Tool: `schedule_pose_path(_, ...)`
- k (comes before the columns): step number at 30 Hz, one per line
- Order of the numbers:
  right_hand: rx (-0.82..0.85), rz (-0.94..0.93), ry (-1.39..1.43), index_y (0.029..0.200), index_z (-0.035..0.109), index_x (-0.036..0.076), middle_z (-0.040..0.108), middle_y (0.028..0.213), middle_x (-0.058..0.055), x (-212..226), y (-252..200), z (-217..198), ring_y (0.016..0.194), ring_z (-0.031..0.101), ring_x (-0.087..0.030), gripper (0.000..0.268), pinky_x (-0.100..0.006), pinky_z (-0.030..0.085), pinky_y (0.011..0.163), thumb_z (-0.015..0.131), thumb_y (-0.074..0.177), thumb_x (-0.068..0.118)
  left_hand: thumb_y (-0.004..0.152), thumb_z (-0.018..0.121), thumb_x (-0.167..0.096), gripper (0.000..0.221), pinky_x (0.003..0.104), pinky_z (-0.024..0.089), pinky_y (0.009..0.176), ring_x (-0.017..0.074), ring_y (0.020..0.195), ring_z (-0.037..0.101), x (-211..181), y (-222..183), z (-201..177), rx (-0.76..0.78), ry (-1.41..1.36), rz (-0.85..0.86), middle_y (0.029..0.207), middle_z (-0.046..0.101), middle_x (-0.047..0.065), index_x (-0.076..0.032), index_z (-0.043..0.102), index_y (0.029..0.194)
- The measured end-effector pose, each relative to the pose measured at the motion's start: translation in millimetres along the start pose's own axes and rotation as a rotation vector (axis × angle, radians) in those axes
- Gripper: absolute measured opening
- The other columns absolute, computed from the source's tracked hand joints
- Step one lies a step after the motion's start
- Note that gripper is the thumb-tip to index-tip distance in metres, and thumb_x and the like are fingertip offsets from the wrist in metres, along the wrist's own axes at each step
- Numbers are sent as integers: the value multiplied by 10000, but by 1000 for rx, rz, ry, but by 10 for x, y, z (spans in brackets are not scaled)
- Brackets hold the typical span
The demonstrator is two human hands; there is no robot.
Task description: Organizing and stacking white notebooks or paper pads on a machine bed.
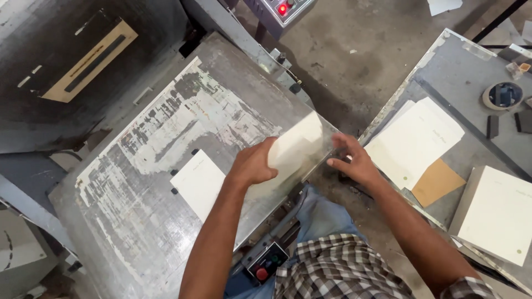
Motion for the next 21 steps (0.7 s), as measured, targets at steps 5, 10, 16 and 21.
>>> schedule_pose_path(5,87,-249,-188,1594,299,81,397,1586,-167,286,239,88,1456,423,-279,1013,-423,428,1102,862,773,269,643,811,-214,804,444,525,902,338,1121,656,47,127,33,48,222,63,1225,693,124,-142,500,1382)
schedule_pose_path(10,109,-272,-187,1631,143,52,313,1644,-192,606,336,348,1514,319,-315,1263,-455,283,1202,929,668,277,635,867,-282,855,455,538,882,333,1099,668,-56,167,79,47,338,73,1194,683,144,-117,469,1374)
schedule_pose_path(16,152,-171,-152,1604,248,52,481,1504,-136,359,527,317,1422,434,-248,1171,-379,322,1198,911,653,214,603,929,-420,996,485,533,891,338,1105,662,-159,113,46,13,390,17,1228,656,129,-141,424,1415)
schedule_pose_path(21,239,-135,-64,1552,339,51,515,1440,-92,328,592,311,1407,438,-226,1006,-361,318,1192,859,693,100,573,962,-427,1144,476,499,988,350,1228,591,427,-42,68,-50,286,33,1379,586,152,-164,346,1500)
Point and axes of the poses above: each hand's wrist, its own y-axis towards the middle knuckle, its own z-axis out of the palm, x = y × z, the point moved 5 cm from there along y, towards the middle knuckle
